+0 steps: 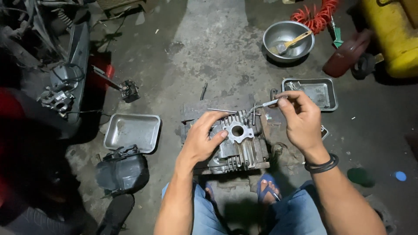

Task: The person sits on the floor and works on a metallic engine cylinder head, using a small tool to clean or adjust the interior of the combustion chamber. The person rotates the part to access different angles and continues the cleaning process throughout the clip.

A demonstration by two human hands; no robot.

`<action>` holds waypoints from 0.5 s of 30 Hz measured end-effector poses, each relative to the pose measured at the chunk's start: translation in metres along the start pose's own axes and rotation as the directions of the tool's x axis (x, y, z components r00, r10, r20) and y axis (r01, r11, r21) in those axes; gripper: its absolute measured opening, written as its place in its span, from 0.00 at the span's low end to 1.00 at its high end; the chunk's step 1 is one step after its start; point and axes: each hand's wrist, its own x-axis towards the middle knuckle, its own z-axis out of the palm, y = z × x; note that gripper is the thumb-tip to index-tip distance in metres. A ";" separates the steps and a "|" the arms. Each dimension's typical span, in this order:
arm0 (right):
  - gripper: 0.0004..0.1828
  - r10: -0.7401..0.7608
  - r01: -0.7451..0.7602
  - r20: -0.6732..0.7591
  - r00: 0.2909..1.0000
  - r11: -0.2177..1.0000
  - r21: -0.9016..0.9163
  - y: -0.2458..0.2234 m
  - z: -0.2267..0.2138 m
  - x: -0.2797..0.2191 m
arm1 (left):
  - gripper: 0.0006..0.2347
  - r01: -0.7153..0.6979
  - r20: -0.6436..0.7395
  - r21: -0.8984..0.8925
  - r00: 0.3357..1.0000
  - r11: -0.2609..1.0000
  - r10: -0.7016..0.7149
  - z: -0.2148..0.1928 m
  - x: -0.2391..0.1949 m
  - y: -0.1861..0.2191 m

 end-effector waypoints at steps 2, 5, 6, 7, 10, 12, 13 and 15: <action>0.06 -0.003 0.003 0.001 1.000 1.000 0.023 -0.003 0.000 0.002 | 0.29 -0.008 0.023 0.033 1.000 0.999 0.007 0.001 -0.001 -0.006; 0.06 0.001 -0.002 0.016 1.000 0.999 0.049 -0.004 -0.001 -0.001 | 0.42 -0.003 0.089 0.055 0.996 0.998 -0.002 -0.003 -0.001 0.012; 0.07 0.002 -0.004 0.035 0.999 0.999 0.050 -0.004 -0.001 -0.002 | 0.50 0.010 0.125 0.045 0.992 0.999 -0.015 -0.005 -0.001 0.023; 0.07 0.002 -0.004 0.037 0.999 0.999 0.050 -0.004 -0.001 -0.002 | 0.50 0.011 0.123 0.044 0.992 0.999 -0.016 -0.006 -0.003 0.023; 0.07 -0.066 0.071 0.083 0.994 0.996 -0.057 -0.007 -0.002 -0.005 | 0.50 -0.017 0.160 0.061 0.987 0.998 0.007 -0.006 -0.010 0.026; 0.08 -0.137 0.159 0.123 0.983 0.968 -0.192 -0.011 -0.002 -0.006 | 0.50 -0.054 0.174 0.110 0.984 0.992 0.035 -0.006 -0.013 0.032; 0.08 -0.137 0.160 0.124 0.983 0.968 -0.192 -0.015 -0.002 -0.006 | 0.50 -0.054 0.173 0.111 0.984 0.992 0.034 -0.004 -0.015 0.029; 0.07 -0.222 0.251 0.163 0.961 0.949 -0.189 -0.024 -0.003 -0.007 | 0.47 -0.123 0.091 0.144 0.990 0.982 0.111 0.002 -0.018 0.021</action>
